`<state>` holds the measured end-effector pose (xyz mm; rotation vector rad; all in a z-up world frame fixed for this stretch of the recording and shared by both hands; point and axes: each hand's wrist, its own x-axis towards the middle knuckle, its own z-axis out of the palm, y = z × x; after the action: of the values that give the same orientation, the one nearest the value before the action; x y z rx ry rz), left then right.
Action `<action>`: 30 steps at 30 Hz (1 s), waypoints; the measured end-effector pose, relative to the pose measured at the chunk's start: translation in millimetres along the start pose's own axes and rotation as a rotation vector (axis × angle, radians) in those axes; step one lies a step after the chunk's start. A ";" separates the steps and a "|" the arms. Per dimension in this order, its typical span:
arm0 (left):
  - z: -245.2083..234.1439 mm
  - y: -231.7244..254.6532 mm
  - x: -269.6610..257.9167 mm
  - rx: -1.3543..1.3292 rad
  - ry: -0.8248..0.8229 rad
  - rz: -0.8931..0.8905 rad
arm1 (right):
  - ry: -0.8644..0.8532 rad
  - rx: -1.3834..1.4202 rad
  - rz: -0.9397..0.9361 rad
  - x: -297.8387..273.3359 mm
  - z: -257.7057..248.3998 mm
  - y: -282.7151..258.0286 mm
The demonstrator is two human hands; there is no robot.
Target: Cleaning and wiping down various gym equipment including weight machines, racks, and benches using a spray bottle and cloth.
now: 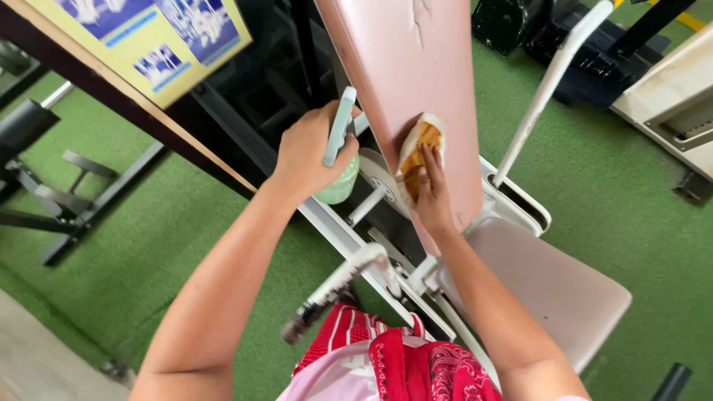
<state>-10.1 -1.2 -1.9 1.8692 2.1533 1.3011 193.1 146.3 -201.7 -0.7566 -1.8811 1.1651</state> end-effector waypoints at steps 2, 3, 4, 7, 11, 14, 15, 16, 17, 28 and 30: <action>-7.6 -17.2 1.8 0.090 0.004 -0.009 | -0.042 -0.154 -0.029 10.9 34.0 -8.1; -12.0 -26.3 3.0 0.091 -0.002 0.003 | -0.028 -0.152 -0.029 23.8 44.0 -17.3; -15.8 -35.9 4.2 0.068 0.007 0.038 | -0.004 -0.278 -0.106 36.1 52.7 -26.7; -26.1 -59.7 7.8 0.010 0.018 0.090 | 0.031 -0.448 -0.274 89.5 66.0 -68.4; -35.8 -75.3 14.5 -0.054 0.055 0.155 | 0.021 -0.547 -0.576 169.4 63.7 -154.0; -35.8 -78.5 20.3 -0.070 0.080 0.112 | -0.030 -0.561 -0.380 219.9 73.9 -196.4; -34.7 -78.5 21.6 -0.071 0.076 0.113 | -0.028 -0.562 -0.377 225.4 79.6 -194.5; -33.9 -78.5 24.8 -0.071 0.096 0.134 | -0.002 -0.578 -0.372 233.1 85.0 -193.6; -32.8 -78.1 28.4 -0.072 0.115 0.155 | 0.023 -0.593 -0.367 241.0 89.7 -192.7; 5.5 -45.9 48.9 0.118 0.183 0.262 | 0.095 -0.584 -0.404 48.0 53.9 6.3; 18.6 -41.3 54.7 0.189 0.166 0.273 | 0.075 -0.550 -0.304 6.5 43.2 59.8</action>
<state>-50.3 56.6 -11.1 2.2739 2.2324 1.3848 157.8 156.4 -266.1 -0.7509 -2.1838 0.4235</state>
